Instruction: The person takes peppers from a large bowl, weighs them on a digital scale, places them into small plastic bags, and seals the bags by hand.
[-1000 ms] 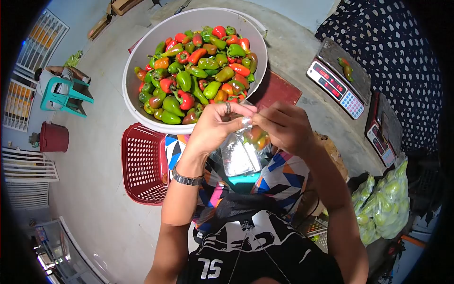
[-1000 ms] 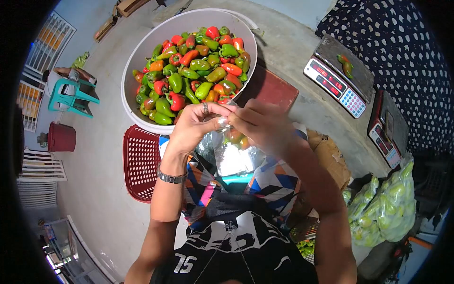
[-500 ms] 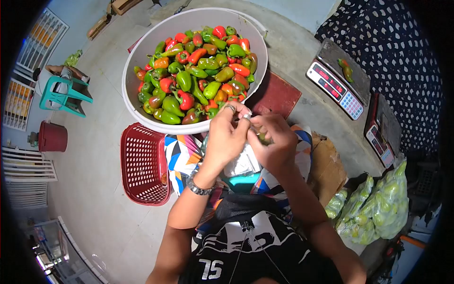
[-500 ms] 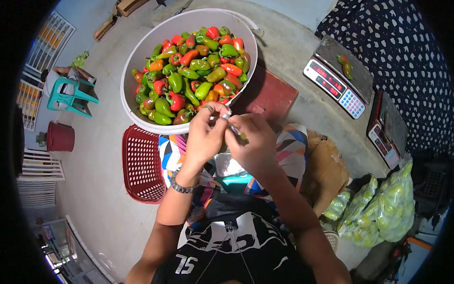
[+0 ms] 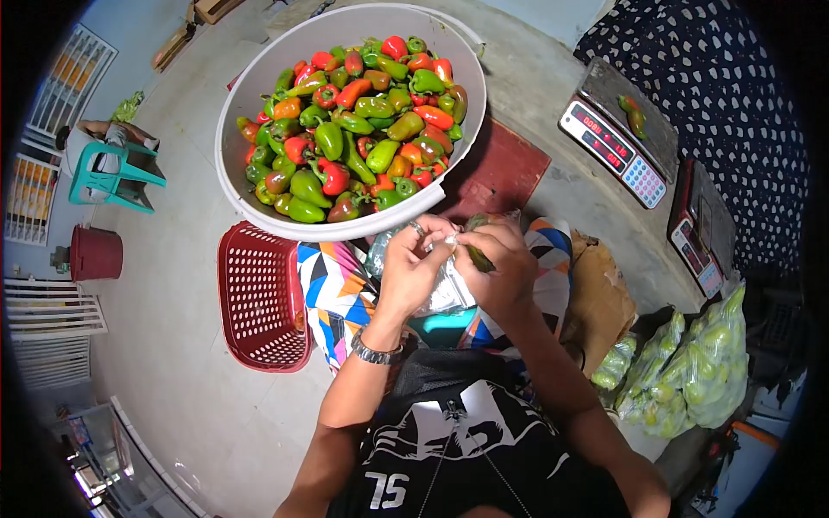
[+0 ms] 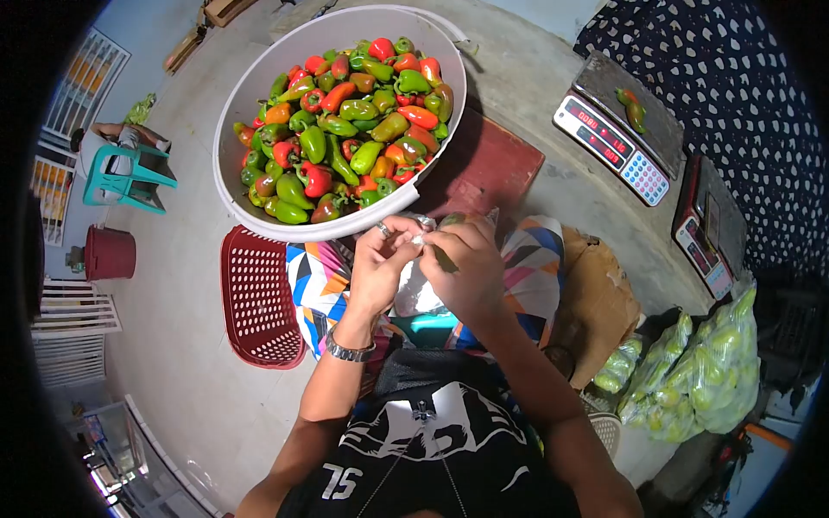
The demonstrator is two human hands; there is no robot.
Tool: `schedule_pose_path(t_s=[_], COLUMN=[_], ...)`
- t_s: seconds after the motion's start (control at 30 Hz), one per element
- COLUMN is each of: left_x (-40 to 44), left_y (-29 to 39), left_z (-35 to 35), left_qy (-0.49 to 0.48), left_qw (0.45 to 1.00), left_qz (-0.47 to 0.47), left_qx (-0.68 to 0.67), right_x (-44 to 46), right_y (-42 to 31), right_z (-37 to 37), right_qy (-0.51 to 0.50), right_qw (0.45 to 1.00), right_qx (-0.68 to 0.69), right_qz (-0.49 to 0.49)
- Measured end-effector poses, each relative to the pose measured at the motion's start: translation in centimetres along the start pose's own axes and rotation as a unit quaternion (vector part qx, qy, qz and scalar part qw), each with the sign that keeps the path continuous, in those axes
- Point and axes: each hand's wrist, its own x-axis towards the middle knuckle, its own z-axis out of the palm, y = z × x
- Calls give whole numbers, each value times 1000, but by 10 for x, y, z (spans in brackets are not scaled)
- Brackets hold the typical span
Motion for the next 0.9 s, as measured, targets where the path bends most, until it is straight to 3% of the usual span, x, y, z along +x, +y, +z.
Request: schedule_pose_path(t_s=[0.17, 0.27, 0.37, 0.6, 0.83, 0.9], left_x=[-10, -10, -12, -16, -19, -17], left_y=[-4, -16, -29, -30, -48, -54], left_z=[4, 2, -5, -12, -22, -30], left_qy=[-16, 39, 15, 63, 108, 78], left_qw=[999, 993, 993, 994, 964, 968], left_qz=[-8, -98, -116, -90, -19, -25], left_qx=[-31, -49, -8, -23, 241, 238], right_x=[-6, -8, -29, -43, -43, -45], right_y=[11, 11, 18, 25, 28, 29], right_z=[2, -4, 7, 31, 39, 39], right_qy=[-21, -68, -63, -81, -122, -138], right_qw=[999, 996, 997, 988, 980, 976], right_qx=[20, 62, 48, 101, 91, 94], right_qz=[16, 20, 7, 84, 127, 140])
